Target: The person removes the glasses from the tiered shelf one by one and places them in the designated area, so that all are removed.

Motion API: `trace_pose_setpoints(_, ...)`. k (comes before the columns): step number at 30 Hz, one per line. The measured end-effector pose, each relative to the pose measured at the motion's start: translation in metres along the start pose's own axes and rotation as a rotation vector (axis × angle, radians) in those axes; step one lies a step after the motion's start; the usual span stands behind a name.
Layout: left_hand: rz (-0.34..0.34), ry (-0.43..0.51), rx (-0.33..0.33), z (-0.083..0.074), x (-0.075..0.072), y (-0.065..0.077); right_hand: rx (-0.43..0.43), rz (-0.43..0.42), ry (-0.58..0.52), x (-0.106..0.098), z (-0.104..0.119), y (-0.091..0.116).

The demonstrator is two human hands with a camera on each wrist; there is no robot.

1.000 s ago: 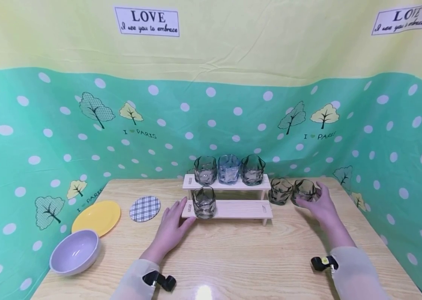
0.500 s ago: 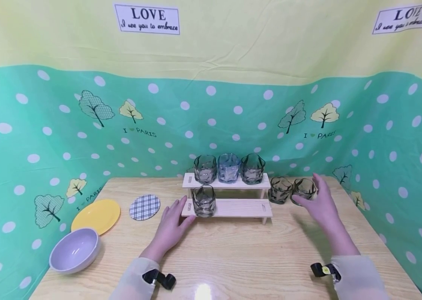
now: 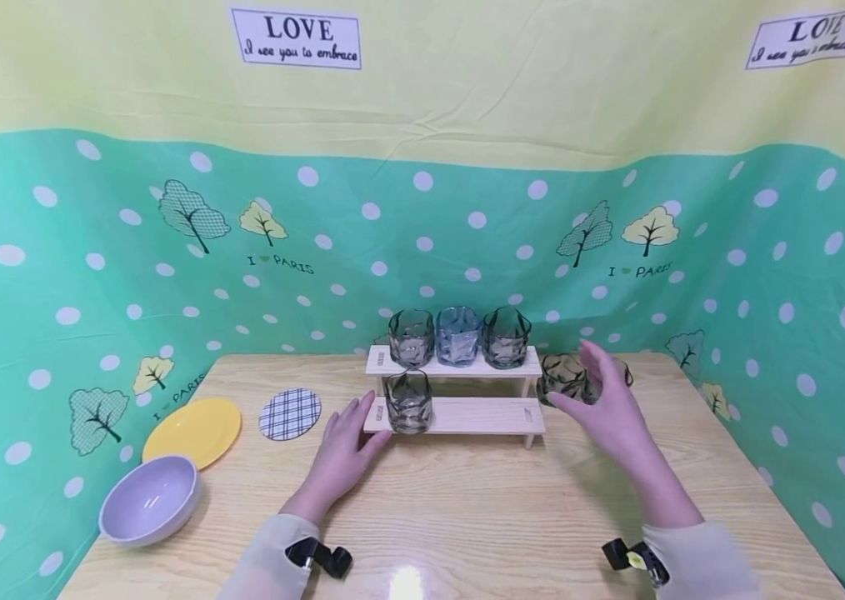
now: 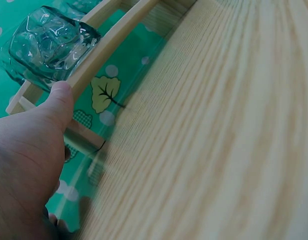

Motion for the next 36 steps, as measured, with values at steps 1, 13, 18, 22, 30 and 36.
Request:
trace_pose_setpoints(1, 0.002, 0.001, -0.002, 0.0, 0.0, 0.0, -0.006, 0.012, -0.013, 0.003, 0.004, 0.001)
trace_pose_setpoints(13, -0.015, 0.001, 0.007, 0.002, 0.002, 0.0, -0.051, 0.146, -0.114, 0.049, 0.033, 0.011)
trace_pose_setpoints(18, 0.007, 0.005, -0.015, 0.003, 0.002, 0.0, -0.076, 0.188, -0.125, 0.072, 0.039, 0.01)
trace_pose_setpoints(22, 0.005, 0.003, -0.012, 0.003, 0.002, 0.0, -0.092, 0.221, -0.155, 0.089, 0.045, 0.009)
trace_pose_setpoints(30, -0.007, -0.007, -0.001, -0.001, 0.001, -0.001, -0.081, 0.265, -0.193, 0.119, 0.052, 0.008)
trace_pose_setpoints(36, -0.011, -0.003, 0.001, -0.001, 0.0, 0.0, -0.073, 0.296, -0.244, 0.138, 0.051, 0.005)
Point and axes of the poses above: each hand's wrist, its own y-axis away from the middle knuckle, its own x-axis out of the palm, z = x × y, the point moved 4 cm from there along -y, towards the middle knuckle, and after that the axes turned 2 degrees about y, right-handed, at the moved point
